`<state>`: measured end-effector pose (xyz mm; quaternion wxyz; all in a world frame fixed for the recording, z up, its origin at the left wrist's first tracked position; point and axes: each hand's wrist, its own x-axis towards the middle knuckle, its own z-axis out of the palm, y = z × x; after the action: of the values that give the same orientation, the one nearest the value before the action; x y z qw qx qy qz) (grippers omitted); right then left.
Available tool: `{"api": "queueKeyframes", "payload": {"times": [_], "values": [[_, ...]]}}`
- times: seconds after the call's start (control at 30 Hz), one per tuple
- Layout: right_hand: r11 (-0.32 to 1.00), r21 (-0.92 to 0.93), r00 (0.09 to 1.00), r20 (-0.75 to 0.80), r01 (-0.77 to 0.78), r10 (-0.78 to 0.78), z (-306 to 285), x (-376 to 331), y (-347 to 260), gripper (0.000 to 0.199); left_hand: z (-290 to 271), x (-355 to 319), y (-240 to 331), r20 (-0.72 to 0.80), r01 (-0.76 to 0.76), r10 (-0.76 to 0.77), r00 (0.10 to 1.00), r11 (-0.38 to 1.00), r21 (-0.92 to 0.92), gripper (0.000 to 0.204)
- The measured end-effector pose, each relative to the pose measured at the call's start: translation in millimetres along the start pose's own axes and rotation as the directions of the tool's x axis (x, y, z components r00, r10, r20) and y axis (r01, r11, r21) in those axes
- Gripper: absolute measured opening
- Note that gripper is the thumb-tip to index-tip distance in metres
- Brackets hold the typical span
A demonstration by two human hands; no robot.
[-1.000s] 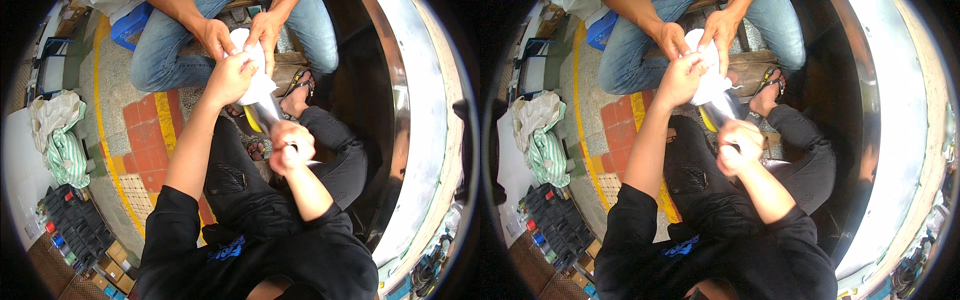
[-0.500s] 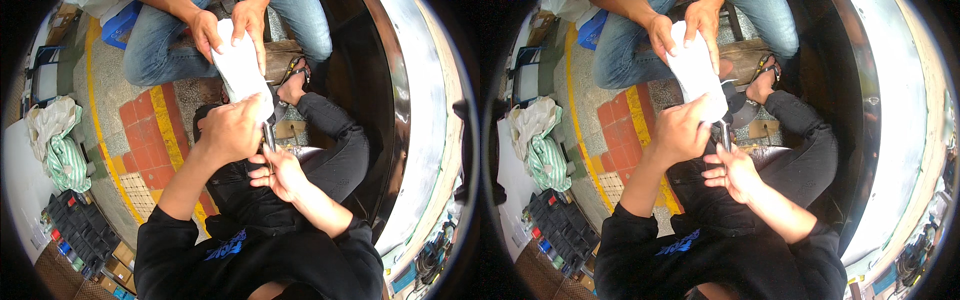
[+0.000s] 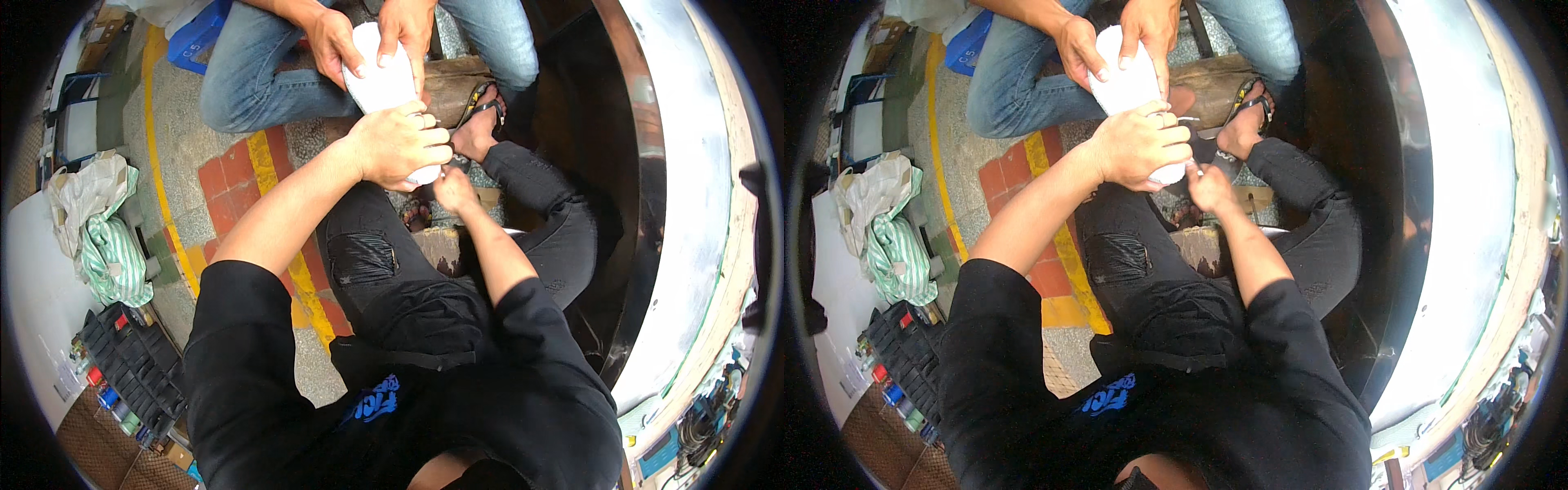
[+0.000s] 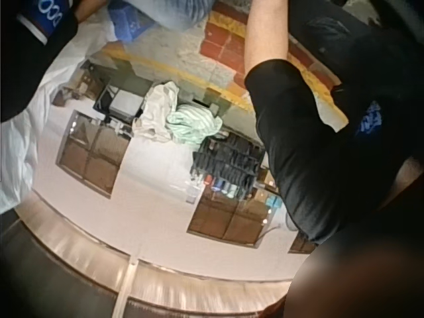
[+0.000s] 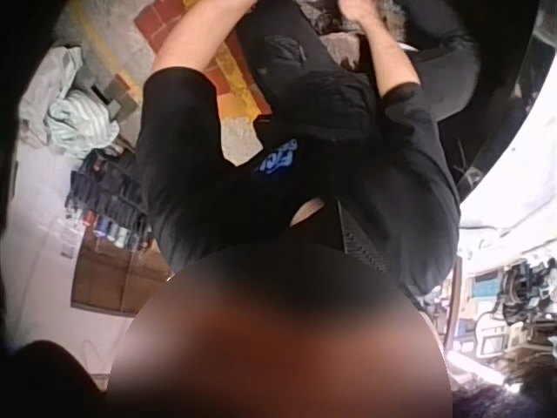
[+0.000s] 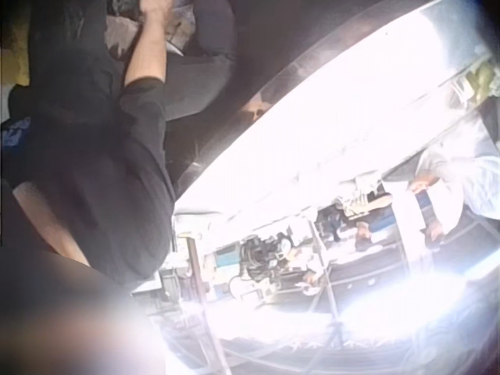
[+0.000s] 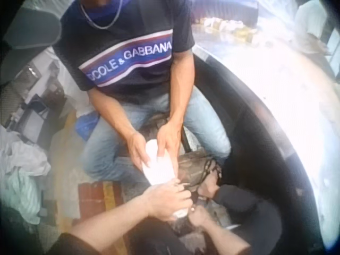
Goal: The person repeatedly wipes the sole of a white shoe with a yellow sponge, then places it on a metal table. The action is repeated multiple times with the same shoe.
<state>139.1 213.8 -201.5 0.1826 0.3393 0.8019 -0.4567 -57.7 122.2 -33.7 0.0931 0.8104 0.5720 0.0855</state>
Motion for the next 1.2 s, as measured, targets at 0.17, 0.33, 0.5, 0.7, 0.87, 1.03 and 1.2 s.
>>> {"api": "queueKeyframes", "payload": {"times": [0.17,0.33,0.5,0.7,0.87,1.03,1.2], "values": [[0.928,-0.177,0.942,0.011,-0.329,0.336,-79.0,-14.1,-5.6,0.064,-4.8,-5.6,18.2,-0.085,0.158,-0.156,0.984,0.987,0.016,0.056],[0.982,-0.172,0.84,-0.52,0.079,-0.159,-188.2,-196.1,-31.1,0.041,11.7,-2.2,58.7,-0.271,0.578,-0.554,0.787,0.816,0.012,0.058],[0.953,-0.042,0.329,-0.942,-0.301,0.062,-304.8,-328.1,46.6,0.047,10.3,0.2,81.2,-0.221,0.722,-0.736,0.64,0.674,-0.154,0.067],[0.67,-0.272,0.351,-0.936,-0.691,-0.018,-342.2,-361.8,129.7,0.051,-14.0,-48.2,63.2,-0.122,0.684,-0.679,0.724,0.729,-0.004,0.081],[0.906,-0.371,0.103,-0.928,-0.205,-0.357,-271.4,-285.3,15.2,0.04,-15.8,-45.3,53.4,-0.02,0.63,-0.63,0.776,0.777,-0.015,0.078],[0.695,0.38,0.76,-0.527,0.61,-0.379,-123.4,-89.1,-106.7,0.024,-14.9,-35.2,55.1,-0.016,0.62,-0.62,0.785,0.784,0.043,0.077],[0.131,0.692,0.687,-0.64,0.71,-0.344,-24.5,-9.3,-91.4,0.043,-9.3,-27.1,51.5,-0.029,0.615,-0.614,0.789,0.787,0.042,0.074]]}}
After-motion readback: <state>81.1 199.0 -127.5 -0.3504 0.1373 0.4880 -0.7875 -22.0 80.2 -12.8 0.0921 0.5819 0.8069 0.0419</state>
